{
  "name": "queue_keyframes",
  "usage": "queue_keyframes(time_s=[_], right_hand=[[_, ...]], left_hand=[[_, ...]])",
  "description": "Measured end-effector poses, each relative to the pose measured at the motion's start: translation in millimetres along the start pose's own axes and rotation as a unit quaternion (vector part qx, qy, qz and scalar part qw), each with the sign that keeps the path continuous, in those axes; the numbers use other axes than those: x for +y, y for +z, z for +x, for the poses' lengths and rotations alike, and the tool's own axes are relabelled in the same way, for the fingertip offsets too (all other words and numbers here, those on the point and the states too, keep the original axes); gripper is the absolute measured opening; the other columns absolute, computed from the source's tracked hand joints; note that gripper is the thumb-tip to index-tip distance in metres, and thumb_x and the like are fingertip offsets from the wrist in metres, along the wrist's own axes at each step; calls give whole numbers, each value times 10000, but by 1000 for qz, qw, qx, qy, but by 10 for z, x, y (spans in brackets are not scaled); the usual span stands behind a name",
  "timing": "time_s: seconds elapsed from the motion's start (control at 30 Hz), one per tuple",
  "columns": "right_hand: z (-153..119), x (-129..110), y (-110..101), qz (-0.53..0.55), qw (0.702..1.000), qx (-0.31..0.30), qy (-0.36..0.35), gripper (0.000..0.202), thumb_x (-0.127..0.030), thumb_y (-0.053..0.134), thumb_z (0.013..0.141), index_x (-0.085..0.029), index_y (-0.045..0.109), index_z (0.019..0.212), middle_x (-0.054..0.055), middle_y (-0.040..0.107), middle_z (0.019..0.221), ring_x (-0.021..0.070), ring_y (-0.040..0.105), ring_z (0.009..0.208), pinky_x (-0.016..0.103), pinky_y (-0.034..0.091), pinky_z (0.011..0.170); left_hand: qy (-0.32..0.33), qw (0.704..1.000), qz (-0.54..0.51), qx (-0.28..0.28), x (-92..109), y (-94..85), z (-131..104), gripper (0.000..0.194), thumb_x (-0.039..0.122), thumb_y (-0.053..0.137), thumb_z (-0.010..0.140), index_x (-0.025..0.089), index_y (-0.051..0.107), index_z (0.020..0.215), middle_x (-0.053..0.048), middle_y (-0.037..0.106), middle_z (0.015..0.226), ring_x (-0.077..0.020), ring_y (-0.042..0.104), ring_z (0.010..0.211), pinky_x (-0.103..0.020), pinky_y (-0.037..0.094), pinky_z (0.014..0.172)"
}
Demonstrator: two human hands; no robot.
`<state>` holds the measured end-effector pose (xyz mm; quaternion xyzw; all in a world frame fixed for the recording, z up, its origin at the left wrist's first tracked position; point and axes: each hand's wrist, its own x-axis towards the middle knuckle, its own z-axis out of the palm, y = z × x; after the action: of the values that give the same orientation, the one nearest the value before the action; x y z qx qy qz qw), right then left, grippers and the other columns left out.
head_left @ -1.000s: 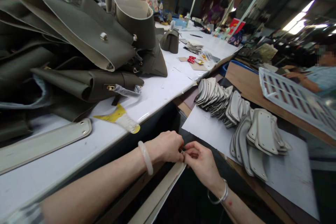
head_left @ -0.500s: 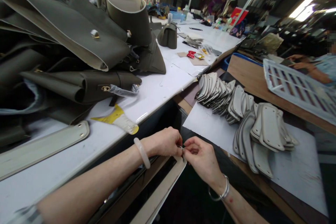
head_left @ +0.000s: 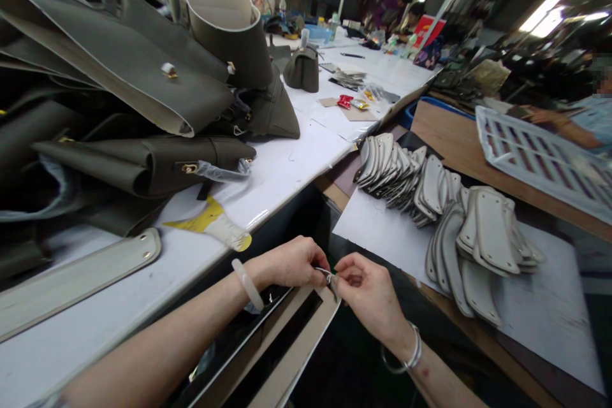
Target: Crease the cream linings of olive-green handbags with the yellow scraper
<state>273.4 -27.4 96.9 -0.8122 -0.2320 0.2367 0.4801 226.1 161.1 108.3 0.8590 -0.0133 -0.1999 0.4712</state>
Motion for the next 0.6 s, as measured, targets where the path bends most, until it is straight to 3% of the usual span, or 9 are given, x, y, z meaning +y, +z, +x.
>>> queue_keyframes(time_s=[0.23,0.37,0.47,0.6], right_hand=[[-16,-42,-33,-14,1000,-22,-18,16,-206,645,772,-200,647,787,0,683,674,152,644,596,239,496,541],[-10,-80,-76,-11,997,-76,-20,62,-180,634,787,-199,666,837,3,712,761,154,672,681,245,534,631],[-9,-105,-90,-33,995,-98,-11,108,-135,634,762,-201,673,839,-3,710,760,153,663,680,241,519,618],[-4,-116,-59,-99,991,-85,-29,161,-92,585,754,-214,663,825,-23,672,692,140,621,617,237,463,563]], left_hand=[[-2,999,-21,37,31,61,-47,273,212,595,647,158,782,838,56,521,520,-94,414,502,-205,307,454],[2,999,-29,42,17,80,-67,247,234,610,653,155,777,818,59,507,521,-91,397,511,-209,295,459],[4,999,-27,40,24,82,-72,245,257,623,651,150,772,813,58,495,518,-93,399,517,-213,287,460],[6,999,-16,43,48,81,-81,198,233,607,634,151,744,751,62,474,507,-92,391,511,-217,273,456]])
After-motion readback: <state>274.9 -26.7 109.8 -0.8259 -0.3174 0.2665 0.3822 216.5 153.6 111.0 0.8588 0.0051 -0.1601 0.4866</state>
